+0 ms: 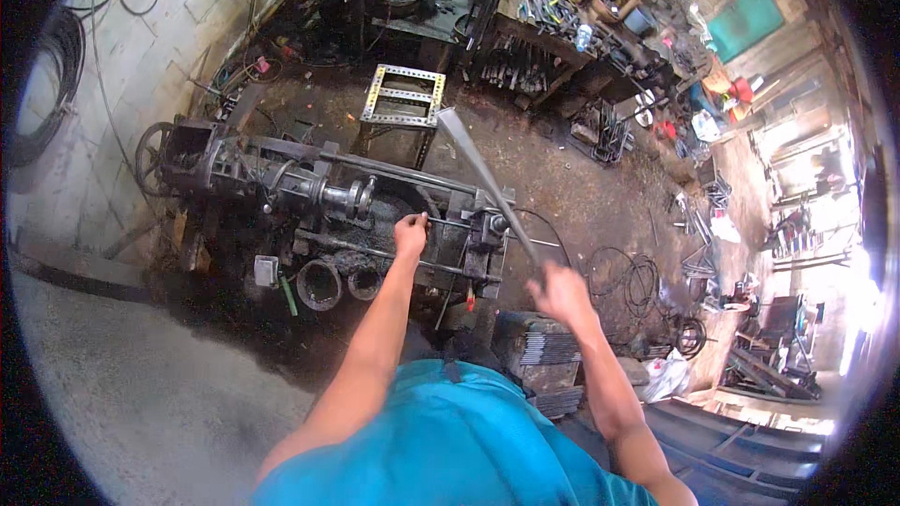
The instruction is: Bending a metal pipe using a manual or semi-automated bending machine.
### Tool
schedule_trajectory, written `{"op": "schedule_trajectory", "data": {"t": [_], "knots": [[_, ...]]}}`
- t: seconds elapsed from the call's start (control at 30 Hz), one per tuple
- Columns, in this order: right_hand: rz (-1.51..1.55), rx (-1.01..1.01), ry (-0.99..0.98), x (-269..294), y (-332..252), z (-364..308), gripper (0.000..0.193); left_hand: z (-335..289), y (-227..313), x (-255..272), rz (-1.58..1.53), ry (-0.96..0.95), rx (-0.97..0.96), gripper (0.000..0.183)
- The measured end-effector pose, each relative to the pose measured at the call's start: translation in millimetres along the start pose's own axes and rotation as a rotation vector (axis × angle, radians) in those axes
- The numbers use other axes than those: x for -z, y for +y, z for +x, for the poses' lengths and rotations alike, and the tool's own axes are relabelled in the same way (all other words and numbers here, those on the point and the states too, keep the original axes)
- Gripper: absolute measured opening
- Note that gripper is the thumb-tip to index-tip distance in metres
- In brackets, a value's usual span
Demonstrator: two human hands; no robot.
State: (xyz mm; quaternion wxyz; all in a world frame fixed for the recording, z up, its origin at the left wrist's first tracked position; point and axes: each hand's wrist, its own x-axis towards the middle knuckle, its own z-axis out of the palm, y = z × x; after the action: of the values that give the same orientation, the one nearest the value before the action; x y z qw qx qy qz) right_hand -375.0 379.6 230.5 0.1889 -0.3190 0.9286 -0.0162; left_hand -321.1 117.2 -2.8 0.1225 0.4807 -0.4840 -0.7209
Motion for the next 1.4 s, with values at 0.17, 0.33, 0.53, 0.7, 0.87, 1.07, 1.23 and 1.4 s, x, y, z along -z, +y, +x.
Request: {"op": "schedule_trajectory", "data": {"t": [0.17, 0.33, 0.53, 0.7, 0.87, 1.07, 1.23, 1.4], "knots": [[0.686, 0.483, -0.410, 14, -36, -45, 0.028, 12, -12, 3, -0.001, -0.068, -0.075, 0.022], [0.630, 0.198, 0.172, 37, -40, -22, 0.019, 20, -12, 0, 0.162, -0.033, -0.065, 0.025], [0.430, 0.245, 0.262, 21, -35, -20, 0.018, 31, -13, -4, 0.282, 0.089, -0.046, 0.028], [0.402, 0.279, 0.323, 8, -39, -11, 0.019, 54, -36, 7, 0.231, 0.051, -0.167, 0.030], [0.052, 0.196, 0.565, 8, -13, 25, 0.029, 35, -15, 0, 0.299, 0.004, -0.099, 0.033], [0.167, -0.394, 0.053, -10, -17, 31, 0.032, 30, -11, 8, 0.280, 0.001, -0.064, 0.030], [0.444, -0.100, -0.376, -17, -40, -10, 0.027, 30, -14, 13, 0.380, 0.021, -0.094, 0.027], [0.895, 0.215, -0.378, 13, -63, -16, 0.032, 18, 3, 6, 0.213, -0.019, -0.063, 0.027]]}}
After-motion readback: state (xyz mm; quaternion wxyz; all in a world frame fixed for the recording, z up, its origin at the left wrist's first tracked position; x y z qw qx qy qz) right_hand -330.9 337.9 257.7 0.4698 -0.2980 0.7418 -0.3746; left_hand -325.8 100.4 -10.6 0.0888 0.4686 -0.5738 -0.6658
